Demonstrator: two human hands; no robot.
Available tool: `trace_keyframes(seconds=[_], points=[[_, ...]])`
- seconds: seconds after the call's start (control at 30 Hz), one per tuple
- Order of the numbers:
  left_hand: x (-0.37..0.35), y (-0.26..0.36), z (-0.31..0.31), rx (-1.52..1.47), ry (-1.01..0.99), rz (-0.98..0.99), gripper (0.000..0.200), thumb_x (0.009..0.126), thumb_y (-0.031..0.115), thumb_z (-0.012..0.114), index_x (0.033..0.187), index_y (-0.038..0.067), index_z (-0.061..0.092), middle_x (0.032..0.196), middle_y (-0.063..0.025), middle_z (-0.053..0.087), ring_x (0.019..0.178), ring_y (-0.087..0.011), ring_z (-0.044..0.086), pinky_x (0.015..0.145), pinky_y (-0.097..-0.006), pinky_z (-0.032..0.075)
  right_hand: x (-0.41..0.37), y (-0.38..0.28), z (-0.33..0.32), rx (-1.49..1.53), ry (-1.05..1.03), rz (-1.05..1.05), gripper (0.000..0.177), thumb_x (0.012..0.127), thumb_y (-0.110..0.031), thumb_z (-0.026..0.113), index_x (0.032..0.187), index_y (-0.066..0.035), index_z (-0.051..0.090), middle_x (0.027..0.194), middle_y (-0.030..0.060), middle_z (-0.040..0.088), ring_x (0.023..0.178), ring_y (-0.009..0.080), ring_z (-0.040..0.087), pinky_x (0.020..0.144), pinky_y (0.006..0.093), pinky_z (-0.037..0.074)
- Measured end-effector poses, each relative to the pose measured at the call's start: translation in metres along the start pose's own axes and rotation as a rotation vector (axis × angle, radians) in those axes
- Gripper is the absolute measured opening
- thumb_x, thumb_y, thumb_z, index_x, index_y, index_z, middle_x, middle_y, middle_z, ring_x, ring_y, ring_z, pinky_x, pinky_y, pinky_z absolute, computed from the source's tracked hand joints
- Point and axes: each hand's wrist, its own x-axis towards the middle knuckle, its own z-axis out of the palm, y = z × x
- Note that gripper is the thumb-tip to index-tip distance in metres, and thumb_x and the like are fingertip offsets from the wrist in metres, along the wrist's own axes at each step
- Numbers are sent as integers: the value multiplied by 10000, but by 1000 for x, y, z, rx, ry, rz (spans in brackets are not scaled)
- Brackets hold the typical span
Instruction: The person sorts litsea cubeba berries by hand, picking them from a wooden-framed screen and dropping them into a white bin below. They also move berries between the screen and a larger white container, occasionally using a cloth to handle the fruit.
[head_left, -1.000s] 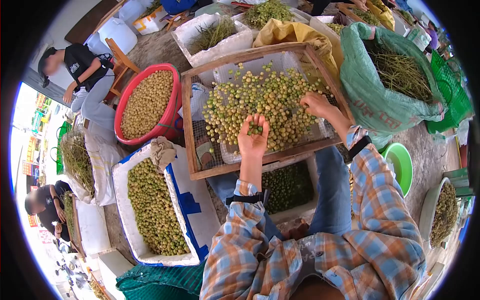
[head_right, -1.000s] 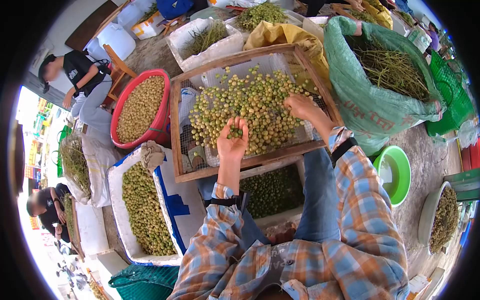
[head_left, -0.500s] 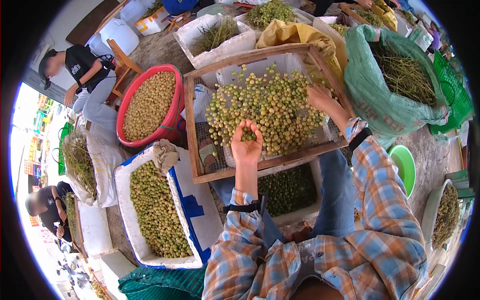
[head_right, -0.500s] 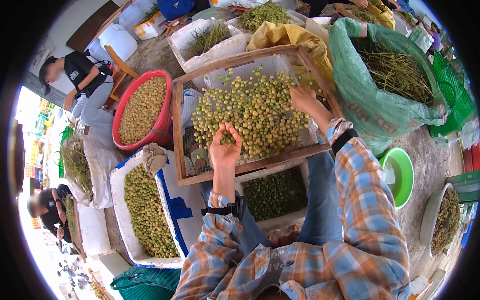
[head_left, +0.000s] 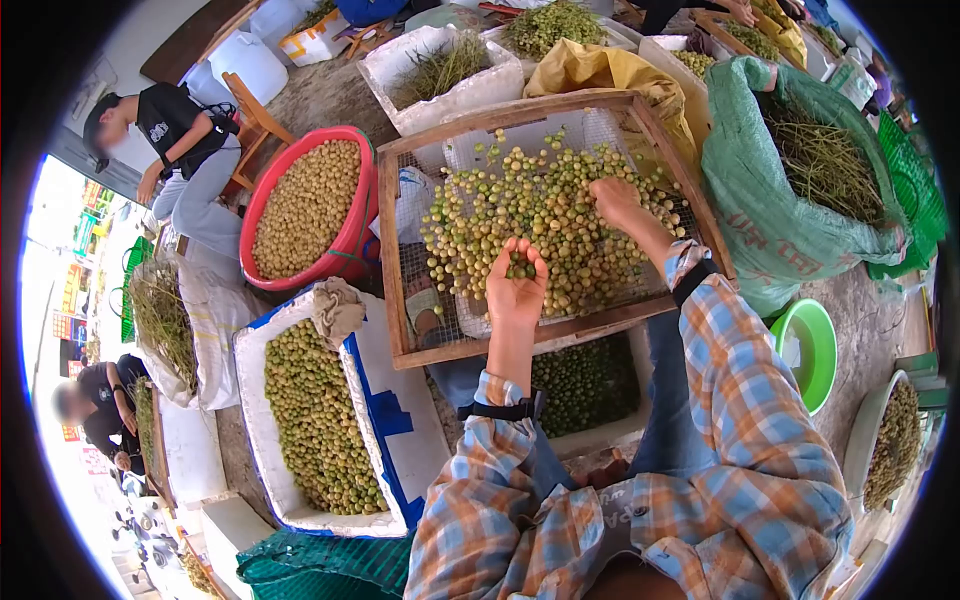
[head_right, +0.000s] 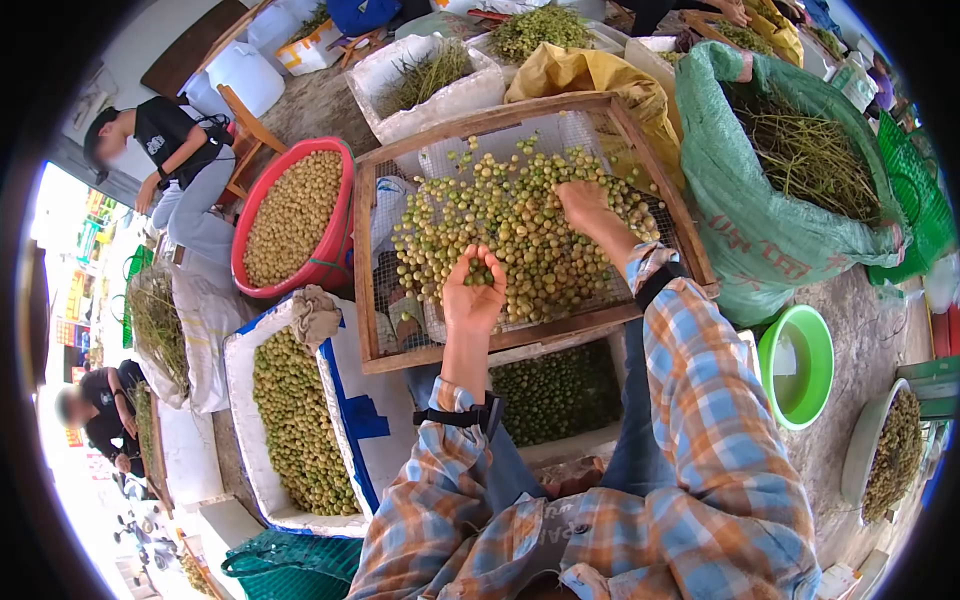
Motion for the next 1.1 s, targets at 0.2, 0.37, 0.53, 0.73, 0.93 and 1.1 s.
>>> trace_keyframes(seconds=[0.2,0.37,0.53,0.73,0.93,1.1], points=[[4,-4,0,54,7,6,140,908,175,401,923,64,483,911,-60,526,830,-186,533,710,-311,488,-17,12,-20,601,-10,-13,112,804,-137,548,774,-34,581,670,58,553,554,146,533,476,283,445],[-5,-20,20,159,149,1,177,912,186,376,963,43,467,984,-97,493,913,-245,500,850,-380,429,-63,-33,-48,1202,-301,-207,182,822,-166,529,909,-29,612,687,16,575,547,79,531,425,211,417],[-9,-21,13,37,20,-20,173,905,190,392,981,48,454,970,-89,463,910,-253,496,858,-385,432,-41,-21,-42,990,-81,-213,163,817,-131,537,913,-14,597,795,39,608,618,68,540,475,206,427],[-27,-10,16,-111,-272,-50,176,889,161,398,973,13,444,973,-89,446,951,-248,470,854,-395,442,-65,-6,-37,945,153,-243,188,767,-170,581,892,-36,622,799,75,630,741,171,590,669,287,452],[-40,-20,60,-168,-386,-26,304,920,248,336,1037,-2,464,1107,-140,492,1086,-304,447,922,-448,388,-132,-1,-47,1002,29,-269,161,795,-126,551,895,-11,603,734,55,607,648,109,570,580,244,448],[-79,-34,61,-136,-305,-25,355,920,285,342,1038,-1,517,1154,-172,501,1115,-317,442,934,-464,372,-161,2,-58,1114,-36,-293,141,813,-101,531,906,-19,598,750,30,599,618,74,550,541,220,435]])
